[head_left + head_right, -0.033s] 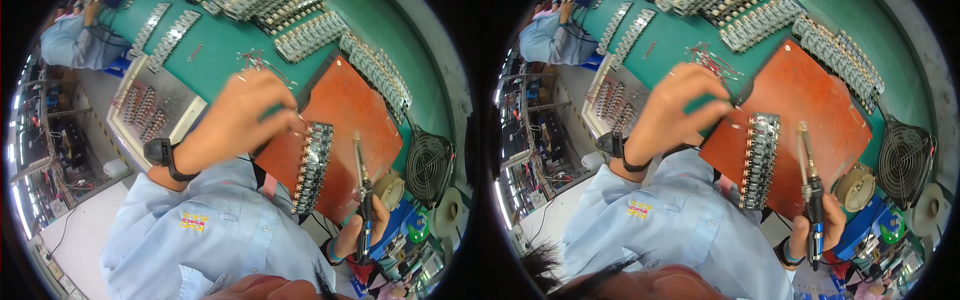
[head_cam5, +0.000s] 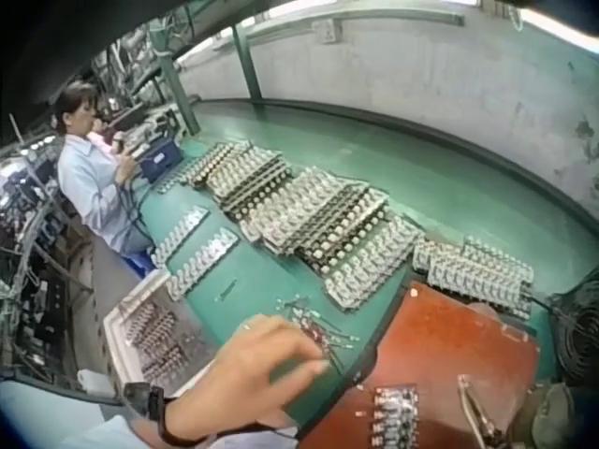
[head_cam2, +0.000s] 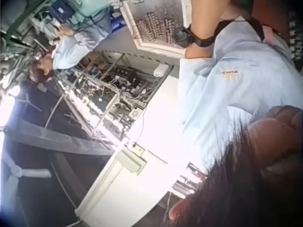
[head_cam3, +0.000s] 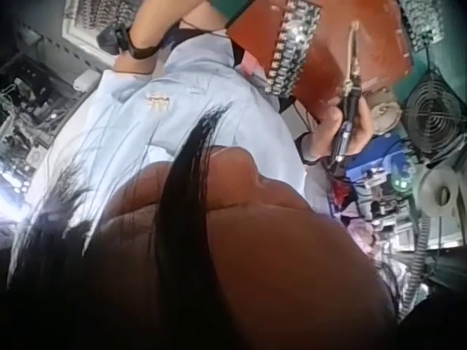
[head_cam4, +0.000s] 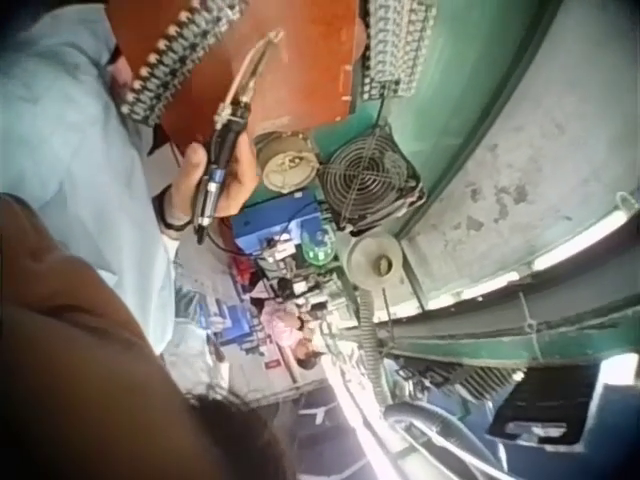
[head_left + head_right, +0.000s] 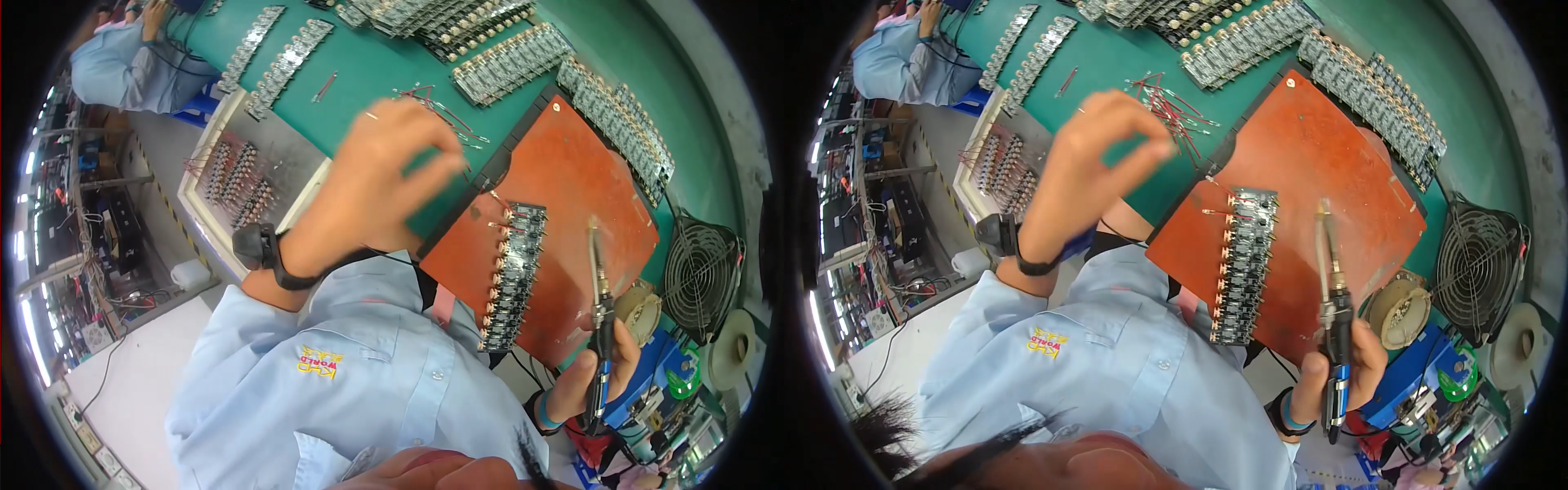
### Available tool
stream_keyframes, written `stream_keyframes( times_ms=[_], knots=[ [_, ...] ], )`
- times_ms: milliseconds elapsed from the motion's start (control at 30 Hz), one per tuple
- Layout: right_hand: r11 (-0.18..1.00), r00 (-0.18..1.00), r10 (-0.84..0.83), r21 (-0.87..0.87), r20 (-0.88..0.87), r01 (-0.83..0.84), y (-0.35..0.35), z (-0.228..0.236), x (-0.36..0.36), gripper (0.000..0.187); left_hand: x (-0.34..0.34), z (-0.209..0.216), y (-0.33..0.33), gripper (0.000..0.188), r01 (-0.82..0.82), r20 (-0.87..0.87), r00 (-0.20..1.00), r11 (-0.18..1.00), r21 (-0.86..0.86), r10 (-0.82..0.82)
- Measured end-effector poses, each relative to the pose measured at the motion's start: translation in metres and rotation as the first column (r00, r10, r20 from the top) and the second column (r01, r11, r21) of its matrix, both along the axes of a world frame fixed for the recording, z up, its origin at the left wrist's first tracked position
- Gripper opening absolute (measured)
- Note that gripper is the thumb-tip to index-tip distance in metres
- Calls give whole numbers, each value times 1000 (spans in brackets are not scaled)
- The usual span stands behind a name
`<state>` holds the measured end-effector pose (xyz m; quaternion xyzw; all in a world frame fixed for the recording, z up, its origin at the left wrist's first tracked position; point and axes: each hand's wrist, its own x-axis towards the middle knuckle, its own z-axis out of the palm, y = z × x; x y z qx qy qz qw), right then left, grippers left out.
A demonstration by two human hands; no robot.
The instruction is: The person picks up a wire from the table, places it onto a circuit board, and solders it using a soldering iron. This process is repeated for several wires on the board before it is set aside.
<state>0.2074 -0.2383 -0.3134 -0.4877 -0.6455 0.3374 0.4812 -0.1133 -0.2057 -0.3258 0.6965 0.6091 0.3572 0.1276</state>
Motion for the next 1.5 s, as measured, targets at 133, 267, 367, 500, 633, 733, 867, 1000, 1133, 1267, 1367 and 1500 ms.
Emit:
stream_keyframes(
  times_ms=[133,267,367,500,633,733,867,1000,1133,1267,1367,1500],
  knots=[
    [1000,1000,-20,-24,-20,19,3,3,-12,49,-28,-17,-11,10,-152,-69,986,988,-32,150],
    [999,999,35,-17,-21,-36,7,0,-22,48,-24,-29,-7,11,-176,-124,977,984,-28,172],
    [999,999,34,-21,-19,-34,5,1,-22,48,-23,-30,-5,10,-158,-150,977,987,-26,152],
    [999,999,21,-29,-35,-22,3,1,-25,49,-24,-28,-9,8,-116,-216,970,993,-23,108],
    [999,997,7,-44,-82,-10,4,-4,-25,53,-15,-18,-12,9,-58,-149,987,998,-6,56],
    [996,993,32,-81,-117,-41,3,-3,-22,55,3,8,-25,11,-12,50,999,999,-48,15],
    [983,980,101,-132,-173,-125,3,-3,-24,50,45,19,-29,16,178,102,978,982,56,-183],
    [970,958,144,-155,-246,-186,4,-8,-32,42,78,10,-31,18,343,236,903,933,106,-359],
    [964,957,124,-195,-263,-179,8,-10,-32,40,88,11,-31,17,398,252,880,914,75,-404],
    [959,962,111,-226,-250,-169,7,-7,-35,38,89,10,-31,18,406,227,883,912,67,-410],
    [944,971,103,-287,-217,-164,5,-4,-37,37,91,5,-32,20,404,194,889,910,92,-415],
    [955,982,100,-263,-161,-140,5,-6,-38,35,96,2,-34,20,377,250,884,918,121,-395]
  ],
)
